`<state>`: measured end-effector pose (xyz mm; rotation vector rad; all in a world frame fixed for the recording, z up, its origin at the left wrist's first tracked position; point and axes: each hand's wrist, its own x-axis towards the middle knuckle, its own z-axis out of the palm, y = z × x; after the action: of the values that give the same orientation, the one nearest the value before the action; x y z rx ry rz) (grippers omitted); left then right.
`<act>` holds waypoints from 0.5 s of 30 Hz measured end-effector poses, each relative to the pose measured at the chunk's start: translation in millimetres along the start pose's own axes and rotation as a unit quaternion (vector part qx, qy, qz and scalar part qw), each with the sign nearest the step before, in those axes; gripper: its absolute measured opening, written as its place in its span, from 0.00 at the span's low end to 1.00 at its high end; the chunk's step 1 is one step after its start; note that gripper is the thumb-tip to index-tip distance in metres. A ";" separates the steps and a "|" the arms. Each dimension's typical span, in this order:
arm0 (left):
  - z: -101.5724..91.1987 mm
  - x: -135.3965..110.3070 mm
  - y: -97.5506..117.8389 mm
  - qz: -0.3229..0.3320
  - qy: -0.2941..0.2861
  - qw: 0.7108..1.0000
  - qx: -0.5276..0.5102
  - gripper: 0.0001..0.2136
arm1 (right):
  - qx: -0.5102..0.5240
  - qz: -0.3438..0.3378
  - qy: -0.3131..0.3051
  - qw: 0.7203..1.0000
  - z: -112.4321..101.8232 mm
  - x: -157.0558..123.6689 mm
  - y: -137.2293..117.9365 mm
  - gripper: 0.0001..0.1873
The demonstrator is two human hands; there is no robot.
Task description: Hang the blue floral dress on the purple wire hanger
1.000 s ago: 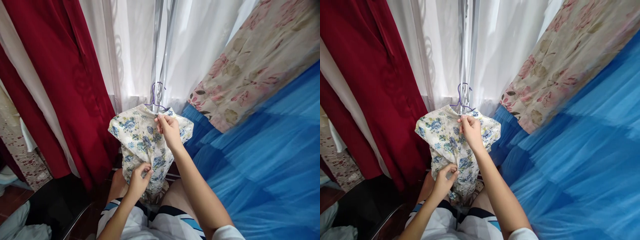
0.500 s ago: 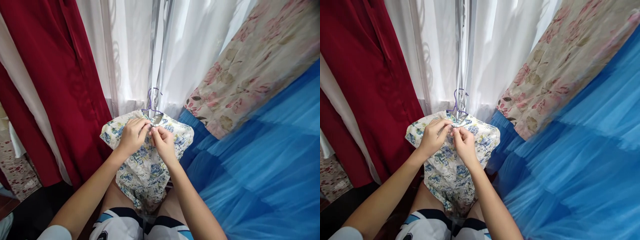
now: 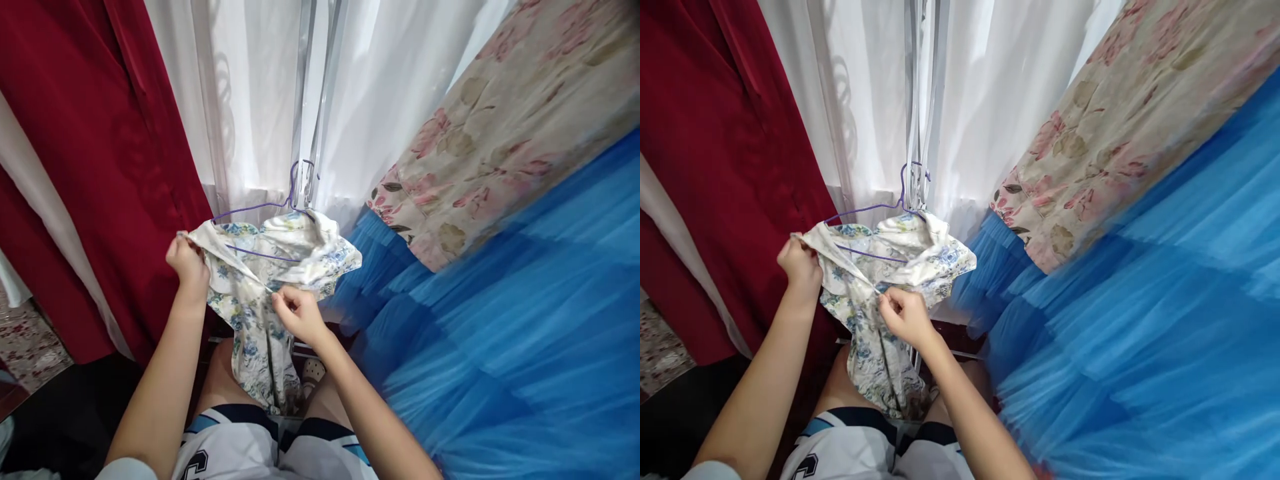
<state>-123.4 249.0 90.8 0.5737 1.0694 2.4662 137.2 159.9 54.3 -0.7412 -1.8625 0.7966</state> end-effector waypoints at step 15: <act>-55.0 -179.1 -66.8 -0.277 -0.263 0.924 0.019 0.12 | 0.109 0.119 0.098 0.982 -5.0 -33.6 51.9 0.31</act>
<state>11.5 169.1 -31.6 0.7633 0.8991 1.6725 162.1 166.5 -2.0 -0.8781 -1.5005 1.0219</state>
